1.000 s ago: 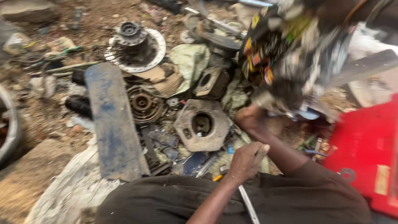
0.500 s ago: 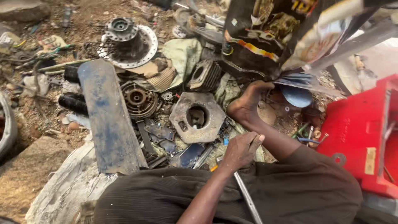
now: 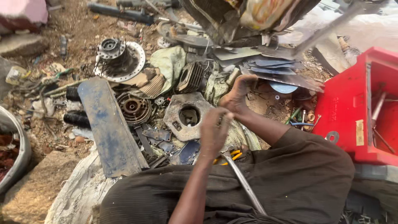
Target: The person sits on the ground and uses a hammer and a metal rod to strike and shape various metal pieces. They repeatedly pick up different metal scraps, position them on a stone anvil, and hammer them to bend or flatten the material.
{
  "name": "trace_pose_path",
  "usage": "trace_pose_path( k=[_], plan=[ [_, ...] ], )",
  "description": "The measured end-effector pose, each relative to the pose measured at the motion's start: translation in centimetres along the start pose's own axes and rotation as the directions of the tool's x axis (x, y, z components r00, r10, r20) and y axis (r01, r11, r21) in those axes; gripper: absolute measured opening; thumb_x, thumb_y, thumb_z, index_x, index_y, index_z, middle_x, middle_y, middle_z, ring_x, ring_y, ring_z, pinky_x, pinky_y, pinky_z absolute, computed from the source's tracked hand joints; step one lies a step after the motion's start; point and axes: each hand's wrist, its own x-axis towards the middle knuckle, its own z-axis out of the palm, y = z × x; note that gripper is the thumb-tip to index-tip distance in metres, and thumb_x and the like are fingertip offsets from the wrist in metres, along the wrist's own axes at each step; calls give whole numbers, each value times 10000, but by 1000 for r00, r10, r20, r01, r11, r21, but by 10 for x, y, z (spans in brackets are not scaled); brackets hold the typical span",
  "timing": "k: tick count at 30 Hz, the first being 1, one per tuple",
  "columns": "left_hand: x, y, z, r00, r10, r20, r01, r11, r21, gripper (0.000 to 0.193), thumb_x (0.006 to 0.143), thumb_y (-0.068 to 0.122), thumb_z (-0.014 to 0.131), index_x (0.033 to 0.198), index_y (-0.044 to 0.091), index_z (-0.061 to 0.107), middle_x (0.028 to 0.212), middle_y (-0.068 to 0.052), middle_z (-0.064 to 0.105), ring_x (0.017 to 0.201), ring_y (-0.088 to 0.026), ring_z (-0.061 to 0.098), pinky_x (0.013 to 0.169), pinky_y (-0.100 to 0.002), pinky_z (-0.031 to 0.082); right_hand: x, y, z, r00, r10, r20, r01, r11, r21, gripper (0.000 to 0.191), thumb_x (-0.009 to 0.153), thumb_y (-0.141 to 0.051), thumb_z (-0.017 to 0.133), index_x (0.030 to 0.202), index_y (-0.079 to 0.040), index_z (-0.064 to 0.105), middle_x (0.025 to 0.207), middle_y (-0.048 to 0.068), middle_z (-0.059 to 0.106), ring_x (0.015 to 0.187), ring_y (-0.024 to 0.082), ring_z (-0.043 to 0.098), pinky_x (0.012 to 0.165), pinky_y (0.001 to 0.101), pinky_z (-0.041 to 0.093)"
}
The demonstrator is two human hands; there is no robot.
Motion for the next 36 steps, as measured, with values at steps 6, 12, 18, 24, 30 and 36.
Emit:
trace_pose_path(
  k=[6,12,18,24,30,36],
  plan=[
    [18,10,-52,915,217,-340,-147,964,220,793,847,341,839,1472,87,423,1463,-171,513,1387,-336,463,1179,-490,430,-11,-15,-29,989,130,-74,-101,944,314,785,793,-419,773,1347,-31,374,1161,173,522,946,317,630,820,419,543],
    [69,36,-155,555,745,-370,-160,532,831,1456,804,596,956,1648,257,-181,1725,-104,-12,1630,-340,91,1358,-615,196,-26,-36,-74,997,48,52,-71,703,708,877,766,-415,799,1396,-21,335,1222,188,508,991,336,632,855,431,545],
    [68,64,-197,852,138,-506,-301,918,-256,710,974,345,726,1511,-51,480,1412,-256,588,1280,-347,611,1061,-534,556,-48,-72,-121,916,-307,260,-133,379,916,970,738,-412,825,1444,-11,295,1283,204,493,1036,355,634,891,444,548],
    [28,23,-130,953,-208,-219,80,873,-482,586,1041,334,650,1487,-17,504,1328,-201,631,1179,-295,633,978,-484,581,-50,-112,-218,841,-530,107,129,389,912,1064,711,-408,852,1493,-2,256,1344,219,479,1082,375,637,926,456,550],
    [-22,-29,-112,852,-523,-1,432,704,-564,560,1036,324,651,1473,-1,519,1294,-199,633,1129,-299,612,935,-481,551,-73,-118,-193,679,-656,330,411,712,569,1159,684,-405,878,1542,8,216,1406,234,464,1127,394,639,961,468,552],
    [-72,-43,-112,751,-660,36,564,611,-556,535,1031,315,653,1459,16,535,1259,-197,635,1079,-303,591,892,-477,521,-102,-62,-114,694,-663,281,515,730,450,797,820,-266,786,1488,-56,405,1443,219,515,1084,408,683,896,464,587]
  ],
)
